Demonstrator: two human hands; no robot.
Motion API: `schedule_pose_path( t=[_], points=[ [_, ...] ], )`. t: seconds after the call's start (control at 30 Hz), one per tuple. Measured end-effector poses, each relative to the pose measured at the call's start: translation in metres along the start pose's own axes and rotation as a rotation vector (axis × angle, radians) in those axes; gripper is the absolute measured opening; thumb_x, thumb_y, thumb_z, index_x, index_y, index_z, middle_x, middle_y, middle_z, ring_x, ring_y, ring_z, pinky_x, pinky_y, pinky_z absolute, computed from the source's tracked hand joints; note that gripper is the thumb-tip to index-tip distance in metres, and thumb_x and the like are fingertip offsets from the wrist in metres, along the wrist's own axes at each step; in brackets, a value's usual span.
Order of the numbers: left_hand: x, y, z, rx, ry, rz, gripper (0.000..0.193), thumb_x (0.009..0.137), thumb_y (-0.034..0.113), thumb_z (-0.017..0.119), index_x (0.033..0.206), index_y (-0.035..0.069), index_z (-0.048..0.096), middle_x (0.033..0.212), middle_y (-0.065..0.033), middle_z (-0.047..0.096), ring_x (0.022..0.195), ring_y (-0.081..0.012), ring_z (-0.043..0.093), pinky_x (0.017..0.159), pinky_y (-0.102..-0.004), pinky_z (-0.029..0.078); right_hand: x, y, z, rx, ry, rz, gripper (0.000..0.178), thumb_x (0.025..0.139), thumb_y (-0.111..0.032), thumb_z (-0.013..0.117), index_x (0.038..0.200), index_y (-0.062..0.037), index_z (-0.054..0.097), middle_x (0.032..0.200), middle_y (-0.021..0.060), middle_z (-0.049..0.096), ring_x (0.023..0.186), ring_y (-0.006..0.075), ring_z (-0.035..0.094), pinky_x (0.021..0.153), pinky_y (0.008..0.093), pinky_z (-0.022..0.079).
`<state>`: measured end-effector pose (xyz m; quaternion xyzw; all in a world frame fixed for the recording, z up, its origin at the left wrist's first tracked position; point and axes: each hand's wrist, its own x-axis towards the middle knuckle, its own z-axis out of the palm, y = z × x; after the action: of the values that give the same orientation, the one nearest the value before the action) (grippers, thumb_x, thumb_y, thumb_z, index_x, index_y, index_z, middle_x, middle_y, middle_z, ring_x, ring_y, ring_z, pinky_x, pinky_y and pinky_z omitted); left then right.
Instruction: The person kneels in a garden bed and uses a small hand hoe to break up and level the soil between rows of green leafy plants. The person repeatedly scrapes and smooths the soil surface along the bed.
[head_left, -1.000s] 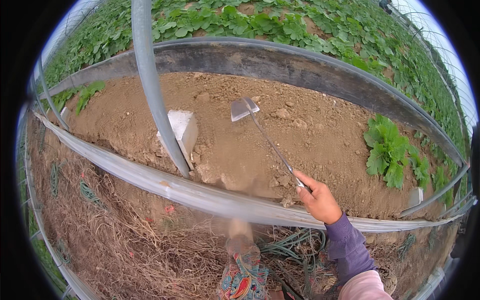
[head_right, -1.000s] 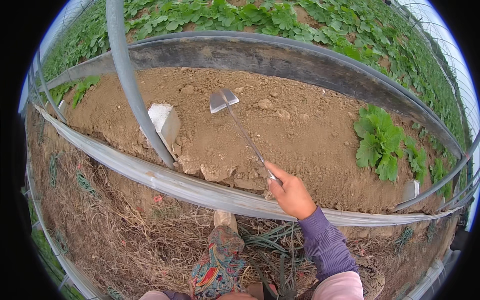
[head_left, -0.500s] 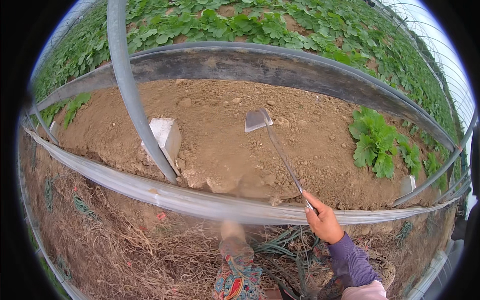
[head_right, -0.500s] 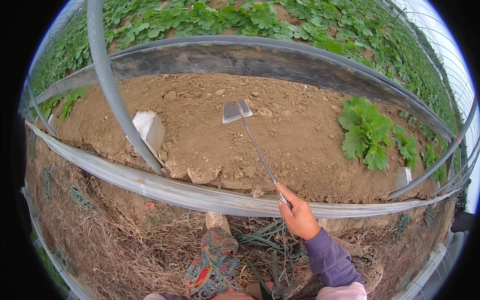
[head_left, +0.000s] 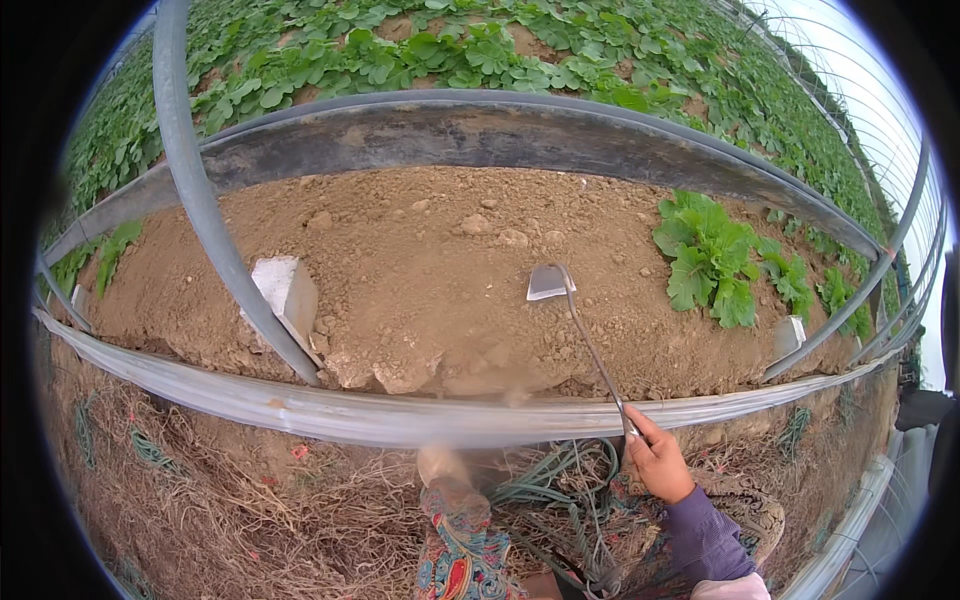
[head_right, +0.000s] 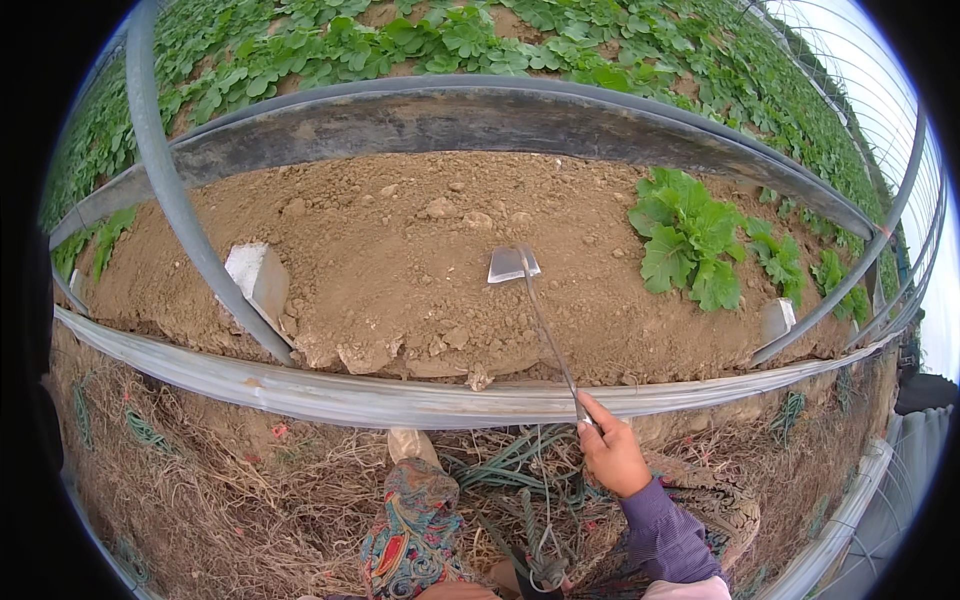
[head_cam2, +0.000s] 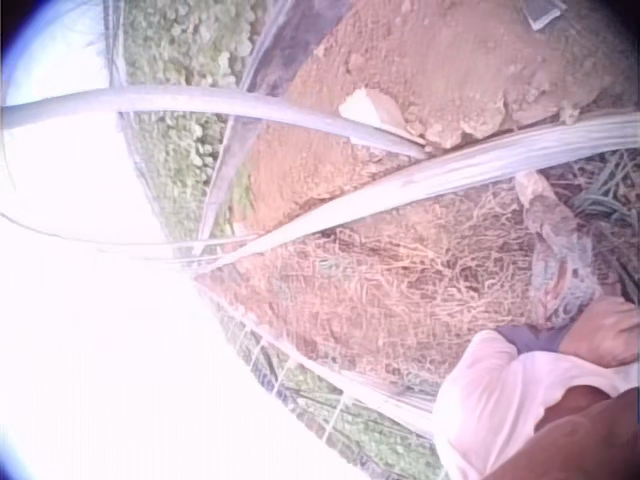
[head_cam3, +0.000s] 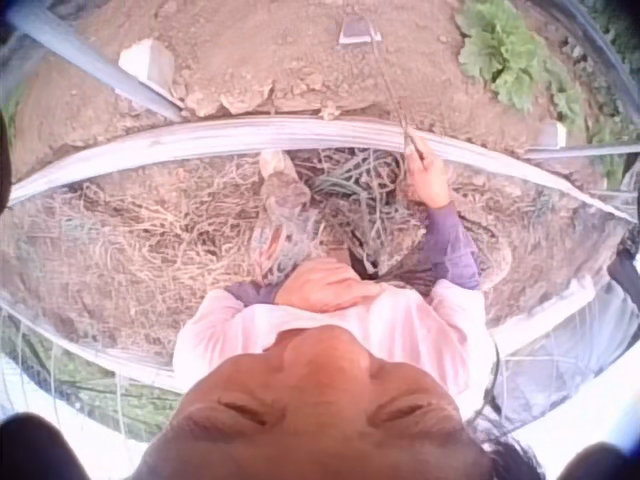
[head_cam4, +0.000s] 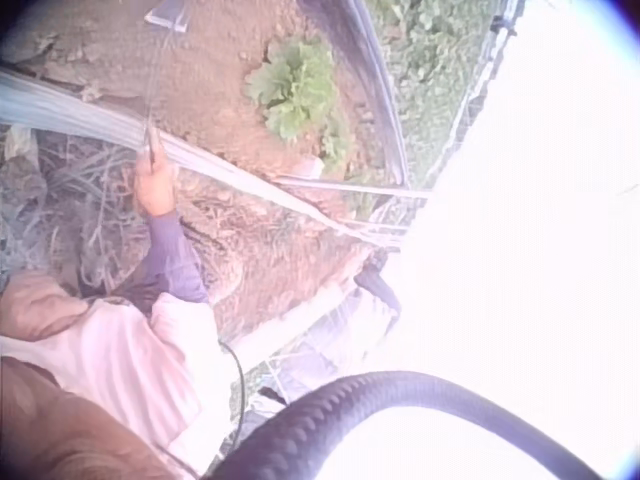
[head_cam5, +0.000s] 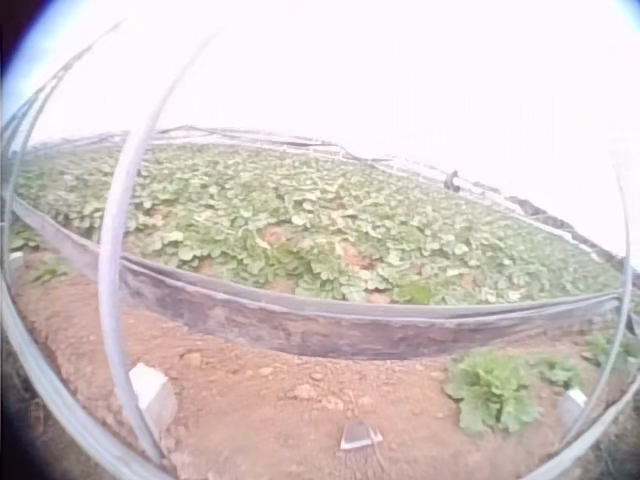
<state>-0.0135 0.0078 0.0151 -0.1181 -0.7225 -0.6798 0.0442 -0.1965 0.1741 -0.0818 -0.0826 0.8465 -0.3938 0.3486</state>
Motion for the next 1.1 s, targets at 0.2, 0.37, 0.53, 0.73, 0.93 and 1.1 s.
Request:
schedule_pose_path(
  t=[0.2,0.37,0.53,0.73,0.93,1.1],
  points=[
    [0.005,0.0,0.002,0.01,-0.034,-0.004,0.027,0.067,0.011,0.055,0.093,0.008,0.055,0.069,-0.0034,0.052,0.058,-0.0188,0.05,0.049,-0.0283,0.037,-0.015,0.033,-0.008,-0.055,0.215,-0.265,0.036,0.081,-0.005,0.038,0.118,-0.0035,0.035,0.066,0.0011,0.043,0.053,0.0065,0.035,0.046,0.0195,0.03],
    [0.006,-0.001,0.005,0.018,-0.057,-0.016,0.026,0.067,0.011,0.055,0.093,0.007,0.055,0.069,-0.0036,0.052,0.058,-0.0191,0.05,0.049,-0.0285,0.037,-0.004,0.005,-0.027,0.206,0.084,0.008,0.037,0.082,-0.005,0.038,0.119,-0.0034,0.034,0.049,-0.0025,0.039,0.036,0.0044,0.032,0.035,0.0189,0.027],
    [0.01,0.0,0.007,0.012,-0.089,-0.012,0.026,0.067,0.011,0.055,0.094,0.007,0.055,0.069,-0.0038,0.052,0.058,-0.0193,0.05,0.05,-0.0288,0.038,0.031,0.012,-0.051,0.137,0.169,-0.084,0.037,0.083,-0.009,0.038,0.119,-0.0042,0.034,0.049,-0.0031,0.036,0.035,0.0049,0.032,0.033,0.0186,0.027],
    [0.008,0.0,0.007,0.022,-0.096,-0.022,0.026,0.068,0.011,0.055,0.094,0.007,0.055,0.069,-0.0041,0.052,0.059,-0.0197,0.05,0.05,-0.0291,0.038,0.055,-0.041,-0.089,0.209,0.103,0.027,0.036,0.081,-0.011,0.04,0.116,-0.0017,0.038,0.052,-0.0031,0.037,0.041,0.0045,0.033,0.038,0.0195,0.029],
    [0.015,-0.002,0.013,0.019,-0.118,-0.017,0.026,0.068,0.011,0.055,0.094,0.007,0.055,0.07,-0.0043,0.052,0.059,-0.02,0.051,0.051,-0.0294,0.038,0.094,-0.012,-0.11,-0.108,0.094,-0.021,0.036,0.08,-0.013,0.042,0.114,-0.0014,0.04,0.048,-0.0035,0.037,0.034,0.005,0.031,0.034,0.0206,0.027],
    [0.019,-0.002,0.015,0.03,-0.118,-0.037,0.026,0.068,0.011,0.055,0.094,0.007,0.055,0.07,-0.0045,0.053,0.06,-0.0202,0.051,0.051,-0.0297,0.039,0.111,-0.022,-0.117,0.05,0.226,-0.146,0.036,0.08,-0.013,0.042,0.115,-0.0033,0.041,0.048,-0.0046,0.036,0.038,0.0043,0.033,0.035,0.02,0.028]
  ],
)
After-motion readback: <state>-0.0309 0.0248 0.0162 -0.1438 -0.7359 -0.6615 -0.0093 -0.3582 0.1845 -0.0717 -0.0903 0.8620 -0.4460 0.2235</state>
